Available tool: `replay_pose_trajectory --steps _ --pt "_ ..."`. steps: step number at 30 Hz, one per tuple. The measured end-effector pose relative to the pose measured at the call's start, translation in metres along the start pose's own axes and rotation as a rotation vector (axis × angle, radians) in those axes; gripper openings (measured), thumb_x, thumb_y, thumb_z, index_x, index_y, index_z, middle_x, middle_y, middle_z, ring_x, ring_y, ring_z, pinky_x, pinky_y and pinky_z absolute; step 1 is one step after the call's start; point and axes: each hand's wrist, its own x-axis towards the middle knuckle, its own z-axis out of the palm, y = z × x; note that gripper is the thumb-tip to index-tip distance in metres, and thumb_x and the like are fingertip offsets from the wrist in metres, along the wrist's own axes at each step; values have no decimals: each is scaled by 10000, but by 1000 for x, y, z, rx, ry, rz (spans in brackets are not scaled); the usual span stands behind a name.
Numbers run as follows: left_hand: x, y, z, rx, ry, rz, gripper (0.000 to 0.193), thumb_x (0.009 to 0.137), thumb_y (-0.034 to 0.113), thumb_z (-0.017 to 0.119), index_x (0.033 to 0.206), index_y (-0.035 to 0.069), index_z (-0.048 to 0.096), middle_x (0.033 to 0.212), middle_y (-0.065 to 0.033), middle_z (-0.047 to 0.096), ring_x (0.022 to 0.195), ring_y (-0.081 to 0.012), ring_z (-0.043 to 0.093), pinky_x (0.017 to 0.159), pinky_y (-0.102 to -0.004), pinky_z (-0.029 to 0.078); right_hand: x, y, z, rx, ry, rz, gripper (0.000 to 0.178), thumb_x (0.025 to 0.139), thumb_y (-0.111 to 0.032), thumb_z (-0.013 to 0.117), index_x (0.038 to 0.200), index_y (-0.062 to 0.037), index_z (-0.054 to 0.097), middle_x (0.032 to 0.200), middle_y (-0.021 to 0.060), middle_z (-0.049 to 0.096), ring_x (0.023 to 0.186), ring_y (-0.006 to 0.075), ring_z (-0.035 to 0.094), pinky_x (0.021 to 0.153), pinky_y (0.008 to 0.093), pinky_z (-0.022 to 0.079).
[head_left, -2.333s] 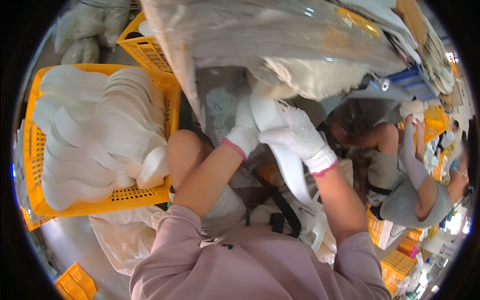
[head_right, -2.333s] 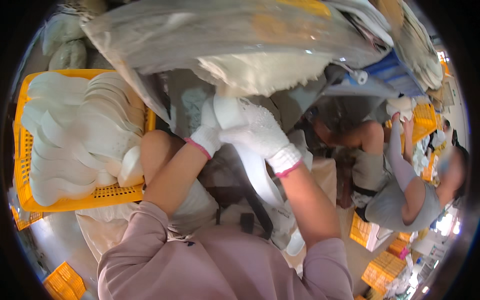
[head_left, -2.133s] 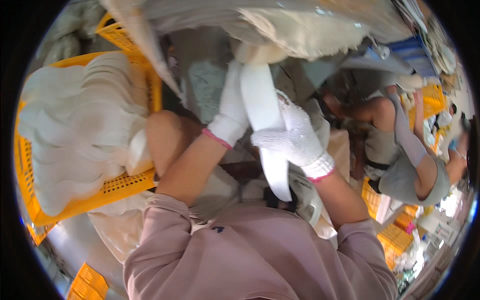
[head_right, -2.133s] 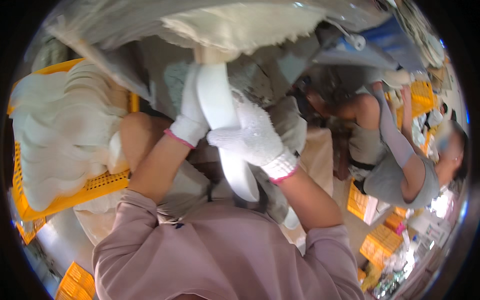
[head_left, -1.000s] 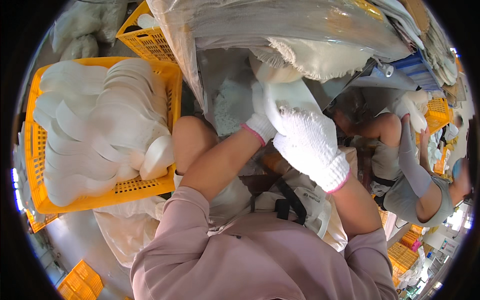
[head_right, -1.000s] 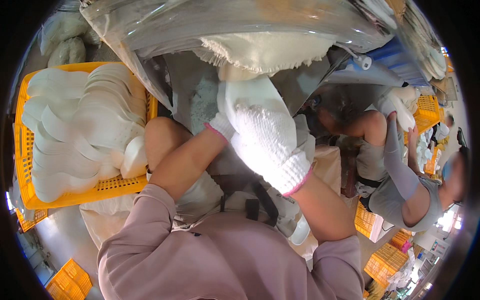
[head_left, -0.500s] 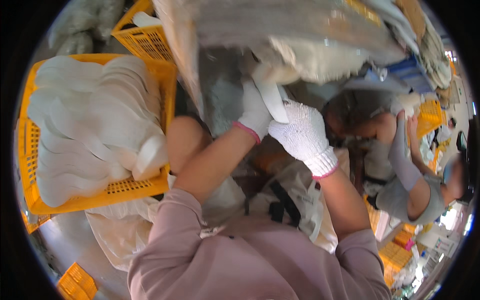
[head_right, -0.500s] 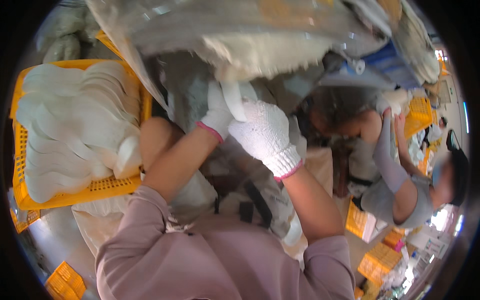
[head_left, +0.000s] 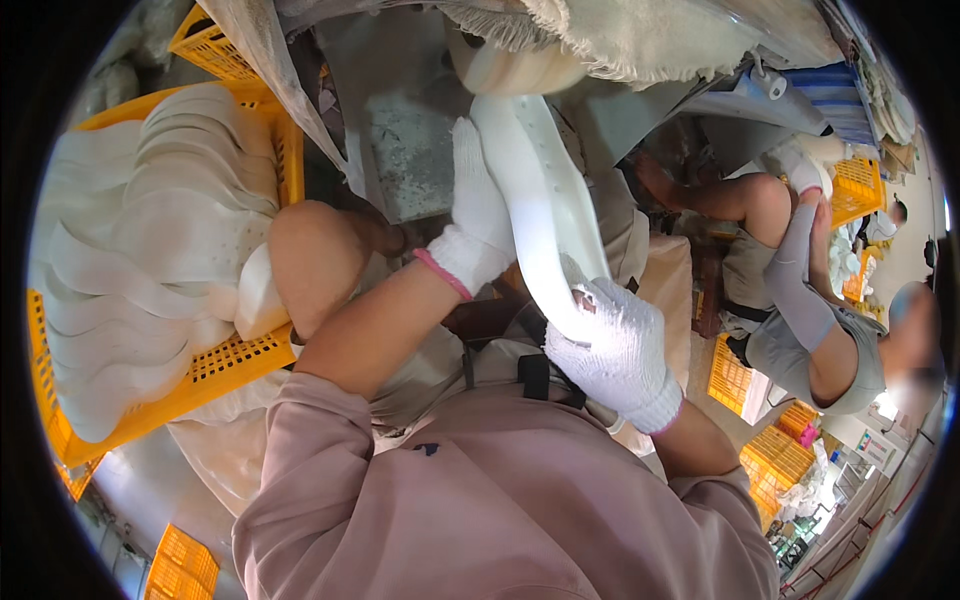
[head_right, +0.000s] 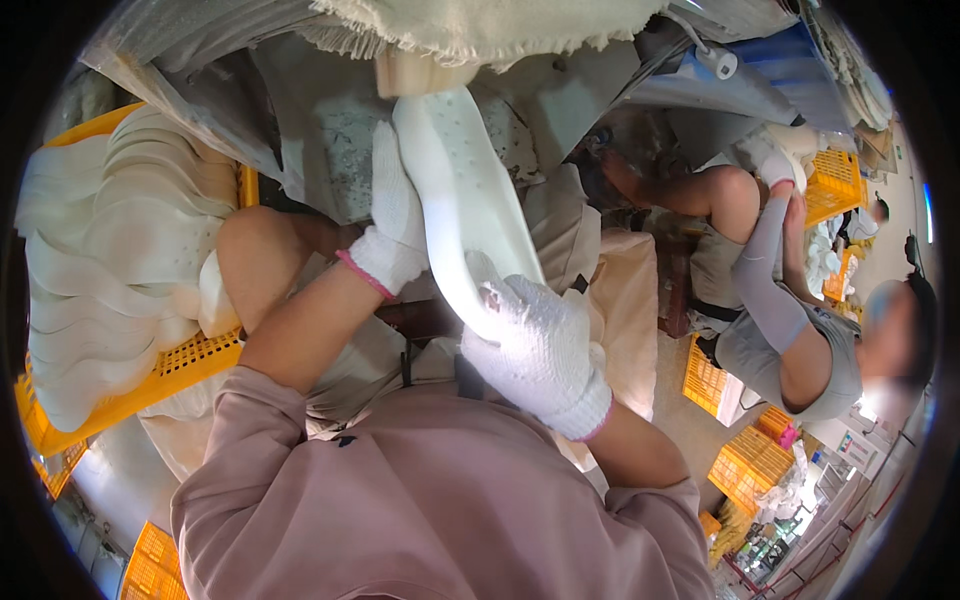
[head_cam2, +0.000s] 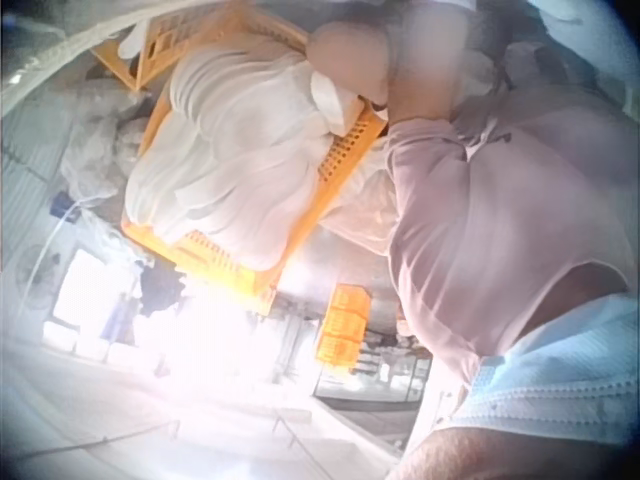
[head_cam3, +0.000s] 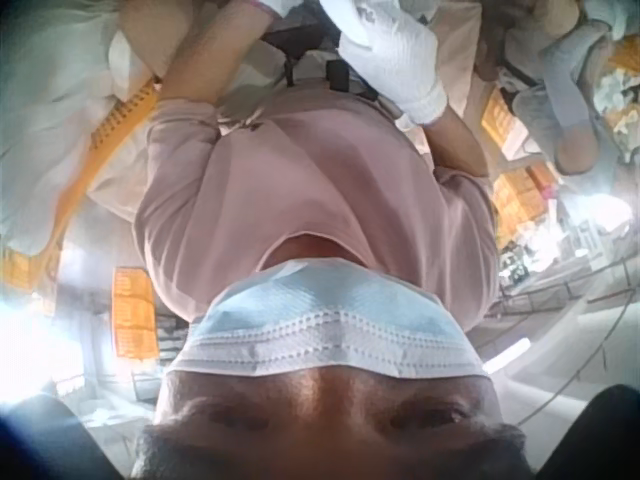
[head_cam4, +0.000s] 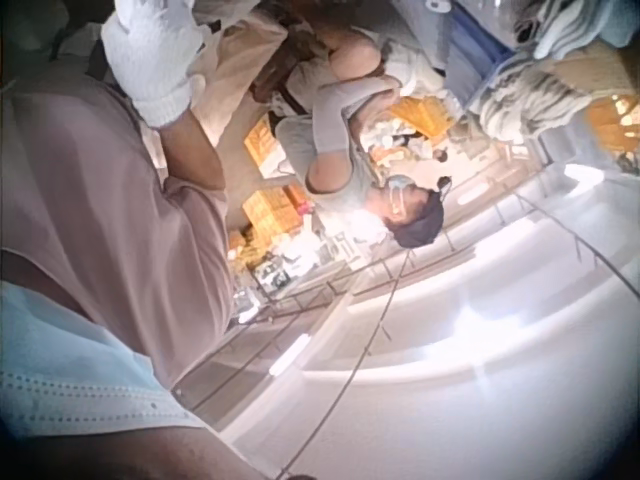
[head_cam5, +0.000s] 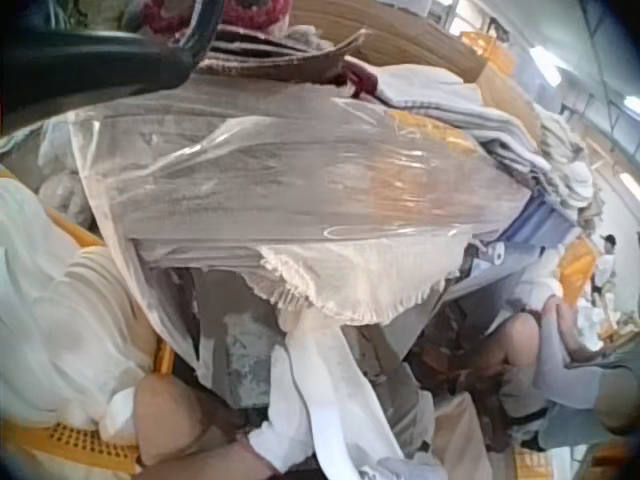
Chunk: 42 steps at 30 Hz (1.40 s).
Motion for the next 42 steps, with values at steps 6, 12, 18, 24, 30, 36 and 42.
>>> replay_pose_trajectory --steps 6,12,18,24,30,36,42 --pt "50 18 -10 846 -405 549 452 1084 448 615 1370 99 585 1260 -78 666 1180 -192 621 1070 -363 515 67 -34 -28 -236 62 -7 386 837 -179 711 1198 -47 693 912 127 668 812 324 694 641 455 574" --pt "16 -2 -17 -147 -269 79 782 1075 749 344 1504 131 558 1499 -110 602 1402 -313 556 1220 -427 422 -8 11 -17 -4 79 -42 398 835 -176 784 1206 -43 727 919 130 744 770 328 724 720 390 616" --pt "-18 0 6 -29 -119 130 679 1103 607 475 1518 77 556 1476 -135 632 1359 -351 593 1190 -482 455 -74 44 20 1602 211 674 652 840 -208 810 1408 59 636 1246 127 741 1088 211 729 950 362 595" --pt "0 31 30 -66 -104 220 503 1147 416 499 1461 32 585 1423 -135 662 1315 -308 619 1160 -434 486 -20 11 21 1648 204 635 649 900 -204 792 1447 69 576 1274 145 730 1140 238 719 999 362 580" --pt "6 26 14 124 -79 166 384 1156 325 495 1381 44 628 1360 -142 690 1268 -286 646 1102 -403 524 -40 4 13 1451 163 829 569 915 -171 792 1400 67 613 1234 158 746 1025 214 745 864 369 623" --pt "24 31 17 -3 -66 133 379 1156 310 480 1416 57 588 1373 -124 676 1268 -292 645 1108 -410 524 -38 9 21 1523 82 695 539 920 -96 742 1413 61 589 1211 128 743 1093 197 725 922 359 606" --pt "12 29 13 -185 -117 38 428 1158 338 479 1417 26 614 1383 -146 694 1221 -278 686 1051 -398 564 -43 8 10 1455 73 481 619 907 -219 777 1422 84 612 1225 146 754 1060 227 738 906 363 606"
